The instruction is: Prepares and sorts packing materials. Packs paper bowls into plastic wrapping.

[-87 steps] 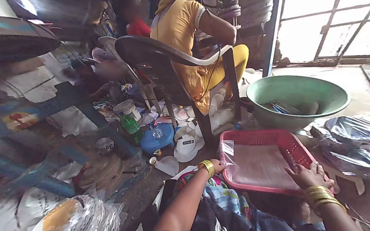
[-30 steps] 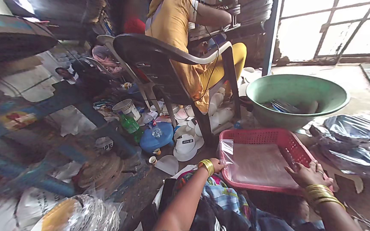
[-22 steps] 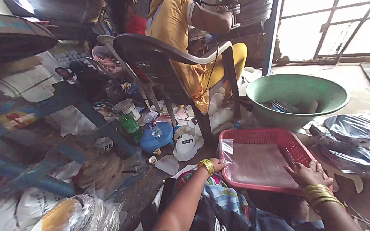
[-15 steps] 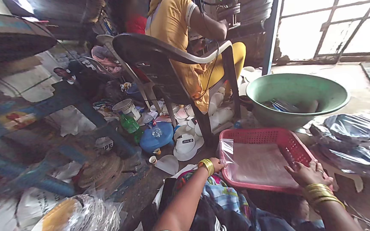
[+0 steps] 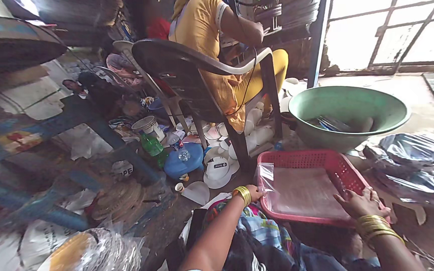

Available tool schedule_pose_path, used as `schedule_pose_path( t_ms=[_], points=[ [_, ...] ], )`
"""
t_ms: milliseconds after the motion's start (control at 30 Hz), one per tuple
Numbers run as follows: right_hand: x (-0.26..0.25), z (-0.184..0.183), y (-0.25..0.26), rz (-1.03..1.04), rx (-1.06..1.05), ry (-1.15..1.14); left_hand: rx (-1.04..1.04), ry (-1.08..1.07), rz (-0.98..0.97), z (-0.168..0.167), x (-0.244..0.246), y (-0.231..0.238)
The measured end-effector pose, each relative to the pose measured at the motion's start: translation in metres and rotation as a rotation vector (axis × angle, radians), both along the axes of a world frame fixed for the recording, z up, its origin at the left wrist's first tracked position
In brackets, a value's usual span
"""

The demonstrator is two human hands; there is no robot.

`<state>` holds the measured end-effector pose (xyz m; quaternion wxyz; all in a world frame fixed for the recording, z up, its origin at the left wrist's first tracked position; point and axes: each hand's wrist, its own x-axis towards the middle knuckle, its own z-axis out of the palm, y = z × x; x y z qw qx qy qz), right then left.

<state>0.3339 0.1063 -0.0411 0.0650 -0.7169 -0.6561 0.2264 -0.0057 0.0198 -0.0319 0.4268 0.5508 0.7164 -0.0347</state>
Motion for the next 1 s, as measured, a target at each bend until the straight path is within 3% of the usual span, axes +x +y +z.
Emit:
schedule_pose_path(
  t_ms=[1000],
  points=[
    [0.0005,-0.0017,0.0019,0.003,0.0,0.001,-0.015,0.0,-0.01,0.0031,0.0013,0.0004]
  ],
)
